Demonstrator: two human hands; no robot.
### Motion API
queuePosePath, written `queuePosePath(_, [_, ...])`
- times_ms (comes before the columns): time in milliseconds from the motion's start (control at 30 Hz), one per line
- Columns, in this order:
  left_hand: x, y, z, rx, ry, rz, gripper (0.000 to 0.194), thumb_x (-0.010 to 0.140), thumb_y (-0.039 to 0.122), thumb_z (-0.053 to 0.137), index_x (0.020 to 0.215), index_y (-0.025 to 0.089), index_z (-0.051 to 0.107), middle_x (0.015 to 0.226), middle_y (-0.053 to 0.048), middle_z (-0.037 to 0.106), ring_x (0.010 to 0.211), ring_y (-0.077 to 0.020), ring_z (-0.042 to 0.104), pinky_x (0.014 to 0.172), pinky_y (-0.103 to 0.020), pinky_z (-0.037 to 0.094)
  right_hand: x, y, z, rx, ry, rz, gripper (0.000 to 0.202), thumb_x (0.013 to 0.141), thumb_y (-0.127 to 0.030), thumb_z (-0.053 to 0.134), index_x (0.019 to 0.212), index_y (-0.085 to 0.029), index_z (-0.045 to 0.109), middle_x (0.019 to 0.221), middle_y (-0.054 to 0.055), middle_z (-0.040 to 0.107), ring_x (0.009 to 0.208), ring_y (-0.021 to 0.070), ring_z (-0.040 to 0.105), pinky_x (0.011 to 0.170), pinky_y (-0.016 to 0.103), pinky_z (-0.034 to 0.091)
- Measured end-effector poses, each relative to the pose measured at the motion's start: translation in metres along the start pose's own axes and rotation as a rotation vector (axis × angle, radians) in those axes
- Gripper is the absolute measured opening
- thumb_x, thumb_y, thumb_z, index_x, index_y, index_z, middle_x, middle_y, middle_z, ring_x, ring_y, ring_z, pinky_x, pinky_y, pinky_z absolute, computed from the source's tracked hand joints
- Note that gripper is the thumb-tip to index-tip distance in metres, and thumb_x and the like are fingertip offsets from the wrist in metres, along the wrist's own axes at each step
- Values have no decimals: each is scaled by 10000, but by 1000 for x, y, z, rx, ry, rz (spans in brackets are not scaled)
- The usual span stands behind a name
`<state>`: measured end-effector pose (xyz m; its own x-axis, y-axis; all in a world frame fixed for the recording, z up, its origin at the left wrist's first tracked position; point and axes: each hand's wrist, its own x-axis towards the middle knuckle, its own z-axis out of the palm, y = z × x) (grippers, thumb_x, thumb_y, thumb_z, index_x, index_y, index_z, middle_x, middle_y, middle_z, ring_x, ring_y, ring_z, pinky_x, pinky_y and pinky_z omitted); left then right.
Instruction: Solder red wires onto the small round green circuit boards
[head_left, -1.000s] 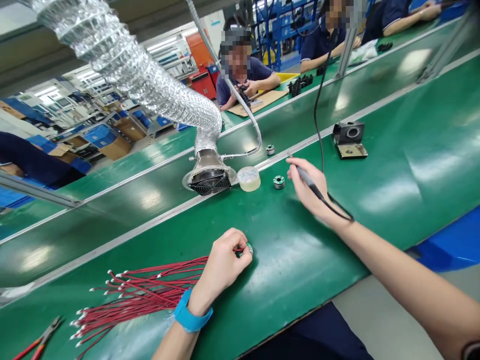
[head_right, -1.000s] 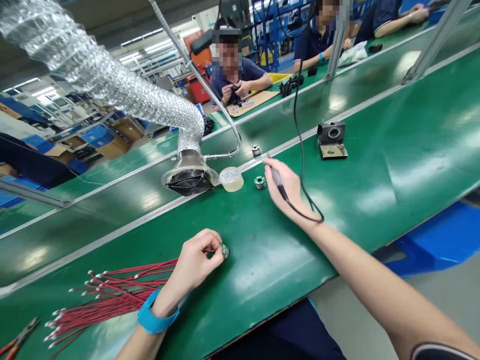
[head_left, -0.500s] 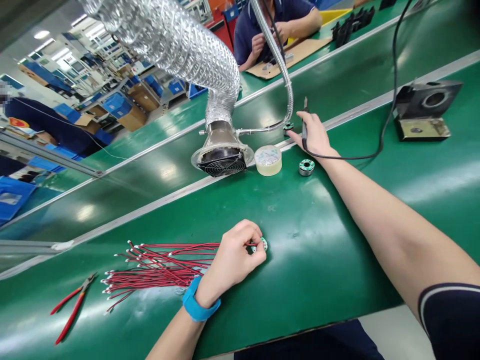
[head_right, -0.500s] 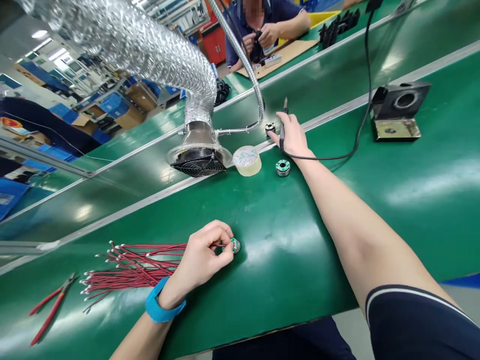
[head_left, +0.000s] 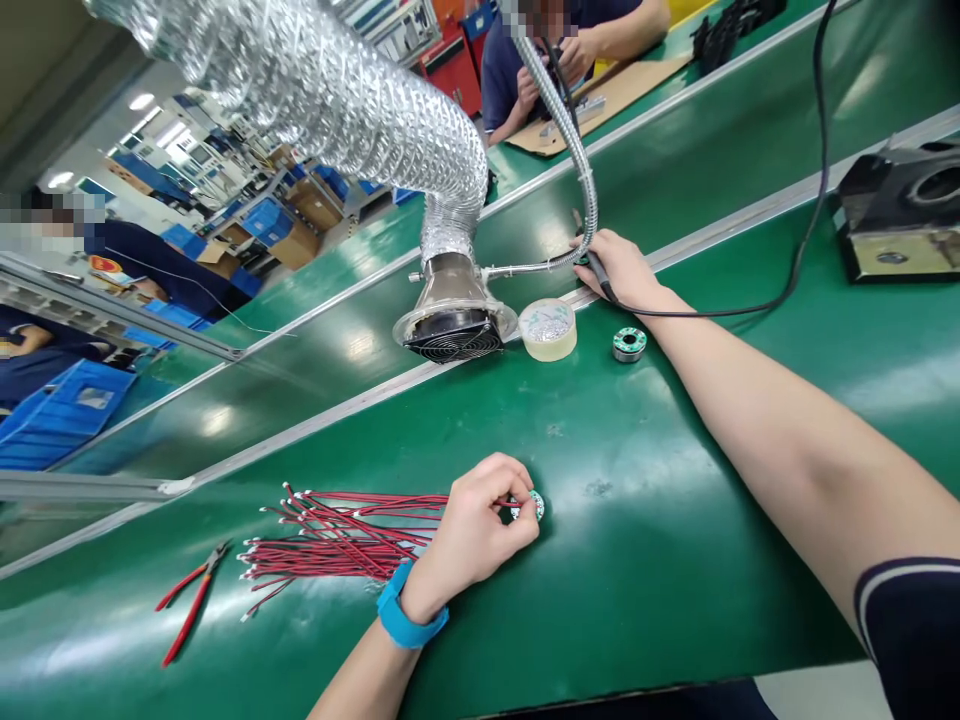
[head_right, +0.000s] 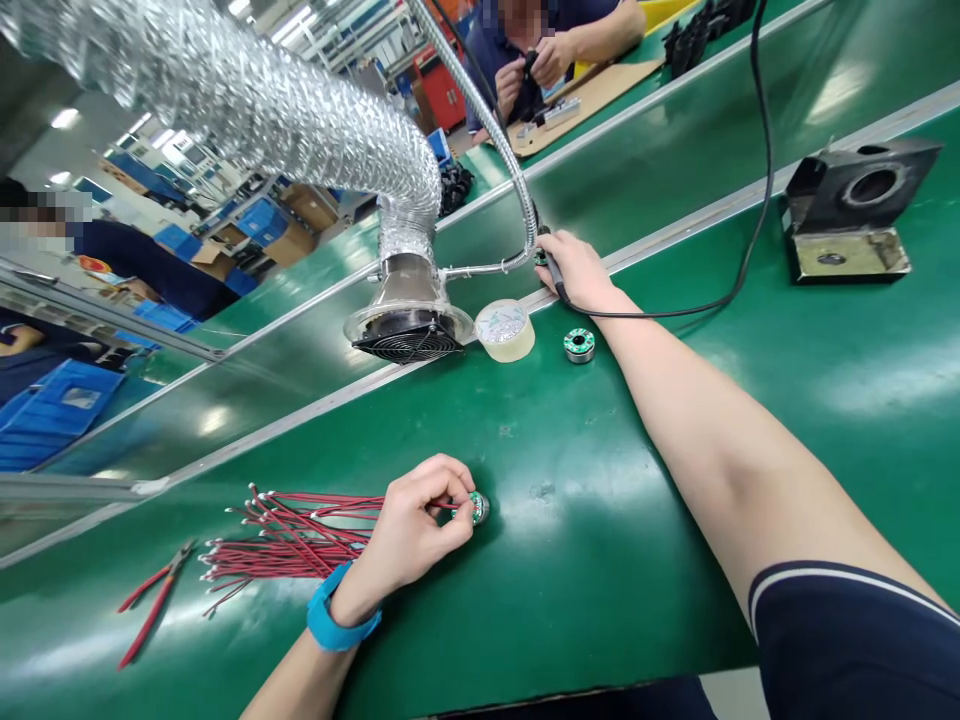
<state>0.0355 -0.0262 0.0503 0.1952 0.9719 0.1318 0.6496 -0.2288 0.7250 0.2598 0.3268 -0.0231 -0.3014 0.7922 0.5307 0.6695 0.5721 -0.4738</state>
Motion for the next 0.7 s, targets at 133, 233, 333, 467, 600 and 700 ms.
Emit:
queuePosePath(133, [-2,-2,1,4,7,17,175,810,62,656,727,191,571,901,-19,673,736,-111,582,627,-243,415,-9,-6,-10,-46,61,42,463,897,-272,581,1345,-170,636,1219,155,630,1028,327,616,924,458,512])
queuePosePath(233, [-5,-5,-1,8,0,53,176,839,80,642,727,191,562,906,-21,665,743,-112,579,635,-245,416,-21,-11,-19,-52,133,89,458,886,-274,565,1326,-170,640,1192,158,636,1002,326,614,907,459,514])
queuePosePath(333, [-7,-7,-5,47,-7,96,96,877,133,641,835,202,590,923,-27,656,730,-120,574,629,-254,422,-40,-18,-31,-63,202,131,465,890,-272,558,1332,-149,636,1188,173,642,1025,337,619,898,448,514])
queuePosePath(467, [-13,-8,-5,261,-79,116,479,825,403,825,1203,209,604,1132,-74,676,906,-198,661,738,-301,506,-75,-31,-54,-89,237,174,465,895,-256,587,1342,-142,643,1231,186,661,1081,315,624,945,388,494])
queuePosePath(600, [-13,-7,-14,477,-217,93,402,911,583,715,1076,218,680,1057,-50,717,905,-209,701,754,-298,511,-120,-35,-74,-127,228,176,499,946,-395,579,1351,-115,654,1240,187,676,1107,269,629,970,320,459])
queuePosePath(700, [3,-4,-47,578,-232,72,376,929,570,685,1046,213,707,1067,-55,738,928,-211,711,743,-284,506,-155,-38,-85,-119,264,232,582,874,-551,596,1288,-157,705,1167,141,718,1054,270,669,932,320,485])
